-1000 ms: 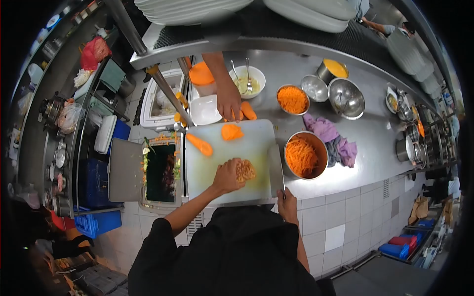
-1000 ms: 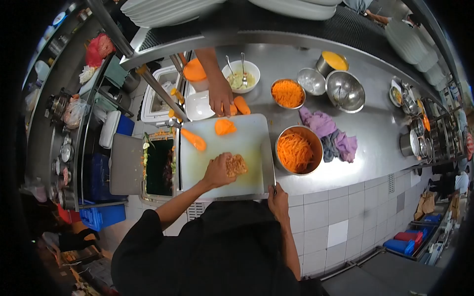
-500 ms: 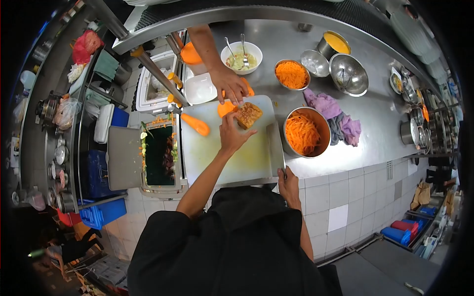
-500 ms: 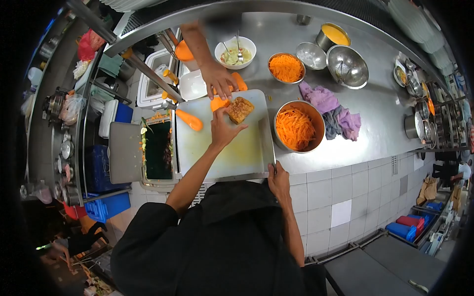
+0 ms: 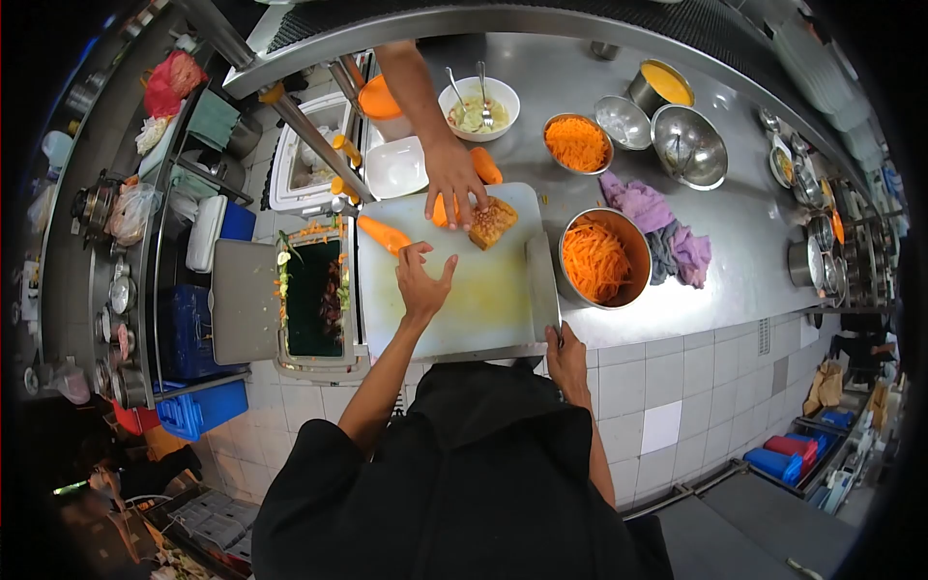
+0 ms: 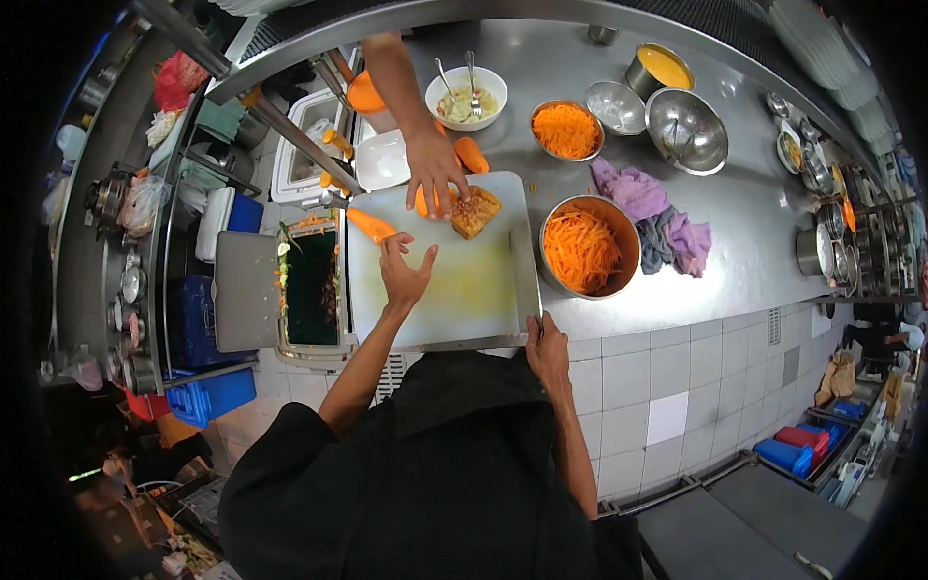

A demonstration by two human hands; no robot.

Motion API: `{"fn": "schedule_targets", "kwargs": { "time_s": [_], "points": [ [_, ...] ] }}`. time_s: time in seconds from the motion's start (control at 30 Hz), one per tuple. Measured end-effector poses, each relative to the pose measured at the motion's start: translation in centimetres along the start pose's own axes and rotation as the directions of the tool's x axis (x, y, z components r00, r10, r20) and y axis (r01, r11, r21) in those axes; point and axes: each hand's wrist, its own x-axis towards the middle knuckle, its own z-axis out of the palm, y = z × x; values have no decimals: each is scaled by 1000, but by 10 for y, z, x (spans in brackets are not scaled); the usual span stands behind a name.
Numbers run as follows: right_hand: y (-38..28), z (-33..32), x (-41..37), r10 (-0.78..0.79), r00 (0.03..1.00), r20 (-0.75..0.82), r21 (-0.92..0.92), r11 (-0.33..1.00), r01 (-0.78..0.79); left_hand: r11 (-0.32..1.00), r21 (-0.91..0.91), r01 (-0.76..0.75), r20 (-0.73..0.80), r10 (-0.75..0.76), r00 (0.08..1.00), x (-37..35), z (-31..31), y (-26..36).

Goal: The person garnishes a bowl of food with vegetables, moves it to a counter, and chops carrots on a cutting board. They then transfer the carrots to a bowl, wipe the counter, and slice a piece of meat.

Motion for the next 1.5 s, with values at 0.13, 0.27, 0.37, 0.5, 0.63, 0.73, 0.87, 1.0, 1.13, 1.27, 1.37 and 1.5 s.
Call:
{"fn": "schedule_targets", "kwargs": {
  "time_s": [0.13,0.27,0.37,0.5,0.63,0.73,0.87,1.0,1.13,1.27,1.37,1.5],
  "points": [
    [3,1,-2,5,1000,3,-23,1000,-4,1000,19,-4,-9,4,1000,2,-3,-3],
    [-5,-1,0,37,999,25,-26,999,-36,1000,29,2,-8,-2,1000,3,-4,1],
    [-3,-1,-1,38,999,19,-34,999,-37,1000,4,-16,-24,16,1000,5,0,4],
    [-2,-1,-2,5,1000,3,-35,999,-5,999,-25,-42,-35,41,999,3,1,6],
    [1,-1,1,-7,1000,6,-55,998,8,999,-36,-22,-61,20,998,3,3,4],
    [0,-1,-1,-27,1000,16,-57,998,27,997,-71,5,-64,-9,998,2,2,1],
    [-5,-1,-2,-44,999,21,-91,995,46,998,-68,-9,-67,4,998,7,-2,0],
    [-1,4,-1,41,996,84,-104,994,-32,997,-75,-34,-91,27,995,17,-15,-3],
    [17,17,1,-114,993,2,-191,975,113,993,-105,-54,-80,46,996,26,-27,-8],
    [7,15,2,-80,997,19,-224,971,82,988,-131,-78,-85,67,994,25,-38,-14],
    [-2,13,2,1,998,68,-170,985,11,996,-74,-58,-162,46,986,26,-51,-29],
    [-1,16,2,17,995,102,-165,986,1,998,-63,19,-182,-30,983,22,-60,-35]
  ]
}}
